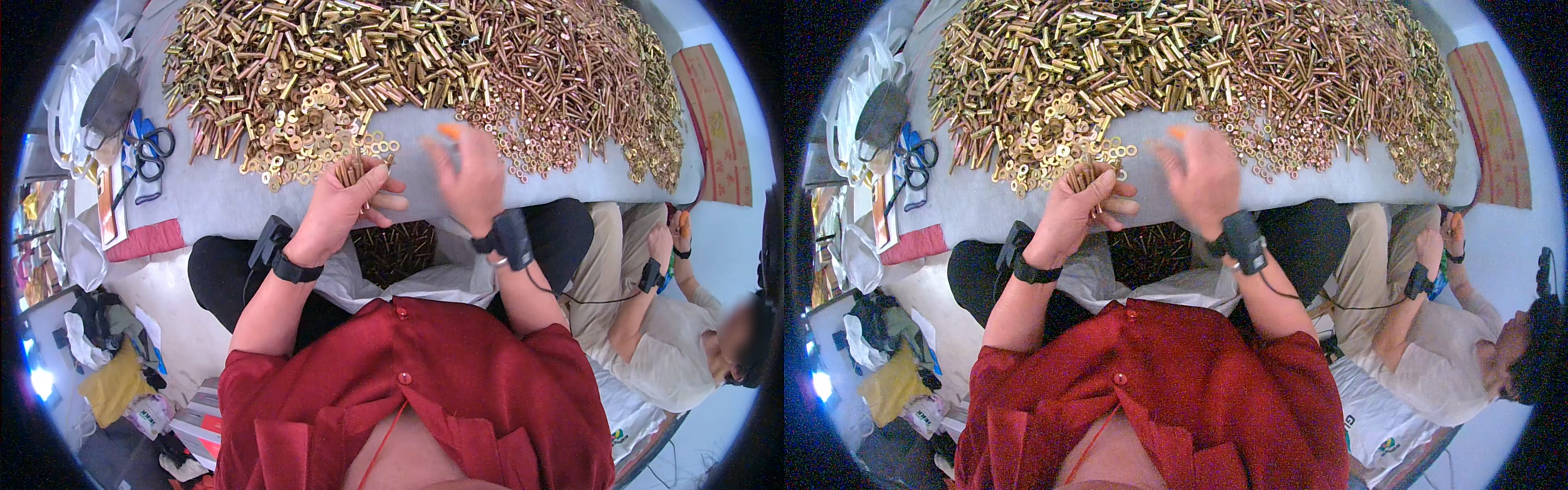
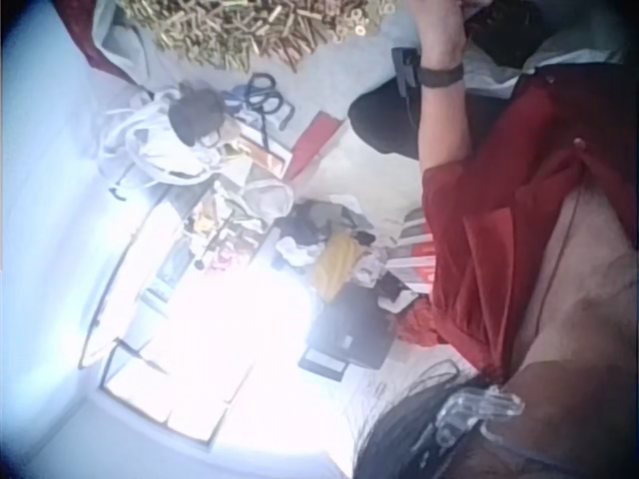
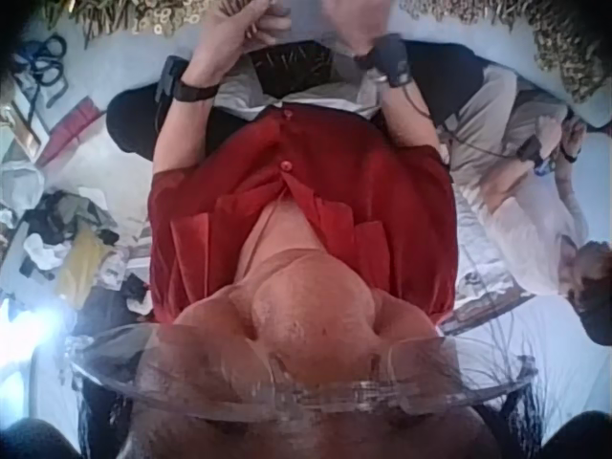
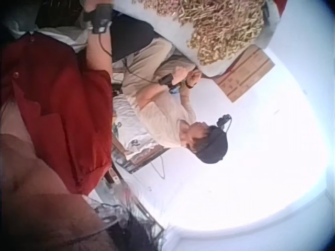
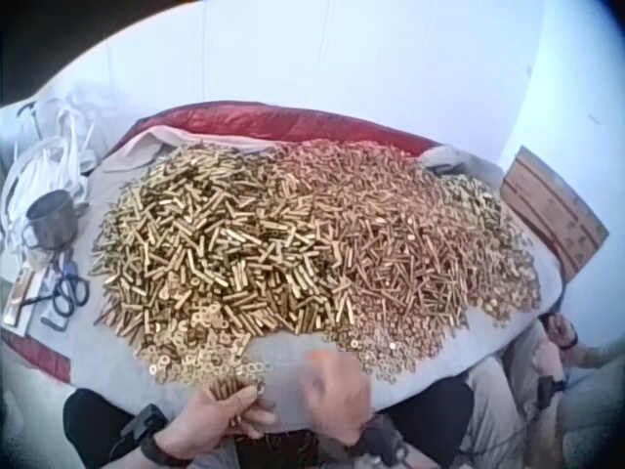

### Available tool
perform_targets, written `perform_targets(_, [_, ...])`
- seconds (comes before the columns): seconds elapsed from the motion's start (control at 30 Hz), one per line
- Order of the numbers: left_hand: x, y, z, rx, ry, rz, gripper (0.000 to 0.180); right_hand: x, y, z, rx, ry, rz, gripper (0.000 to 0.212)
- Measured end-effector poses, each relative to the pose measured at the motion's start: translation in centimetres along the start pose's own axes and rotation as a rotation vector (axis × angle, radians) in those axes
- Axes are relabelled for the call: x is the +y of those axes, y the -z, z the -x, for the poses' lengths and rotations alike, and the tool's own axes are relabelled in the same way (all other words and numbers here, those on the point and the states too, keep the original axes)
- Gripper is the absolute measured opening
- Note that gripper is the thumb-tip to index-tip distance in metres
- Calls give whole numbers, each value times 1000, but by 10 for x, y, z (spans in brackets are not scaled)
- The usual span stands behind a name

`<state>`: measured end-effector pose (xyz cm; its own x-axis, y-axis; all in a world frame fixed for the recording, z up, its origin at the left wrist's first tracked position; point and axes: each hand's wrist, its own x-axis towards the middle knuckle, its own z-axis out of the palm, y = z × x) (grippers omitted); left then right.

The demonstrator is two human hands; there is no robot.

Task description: Joining brass-colored casings with washers and other small metal components.

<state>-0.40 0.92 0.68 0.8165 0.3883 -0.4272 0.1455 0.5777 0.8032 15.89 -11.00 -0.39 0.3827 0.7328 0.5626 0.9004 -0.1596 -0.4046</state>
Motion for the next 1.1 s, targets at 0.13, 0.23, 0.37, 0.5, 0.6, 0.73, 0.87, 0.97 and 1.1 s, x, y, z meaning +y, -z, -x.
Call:
perform_targets(0.13, [0, 1, 1, 35, -51, -33, 23, 38, -5, -18, -28, -127, 337, 12])
perform_targets(0.23, [1, 0, -2, 61, -54, -48, 24, 46, -18, -19, -144, -48, 463, 10])
perform_targets(0.37, [1, -2, 2, 124, -69, -81, 23, 42, -19, -26, -178, -90, 460, 11])
perform_targets(0.5, [-3, -3, 1, 183, -70, -105, 20, 30, -19, -25, -114, -110, 240, 7])
perform_targets(0.6, [-3, -6, 0, 171, -54, -133, 19, -2, -5, -16, -123, -281, -253, 13])
perform_targets(0.73, [-8, -7, -6, 117, -64, -134, 20, -26, -4, -1, -246, -362, -617, 19])
perform_targets(0.87, [-8, -6, 2, 178, -108, -183, 18, -38, -14, 2, -136, -269, -617, 15])
perform_targets(0.97, [-10, -9, 6, 199, -140, -230, 16, -41, -9, 0, -165, -297, -625, 12])
perform_targets(1.1, [-18, -16, 4, 191, -366, -510, 14, -29, 7, 0, -246, -164, -374, 13])
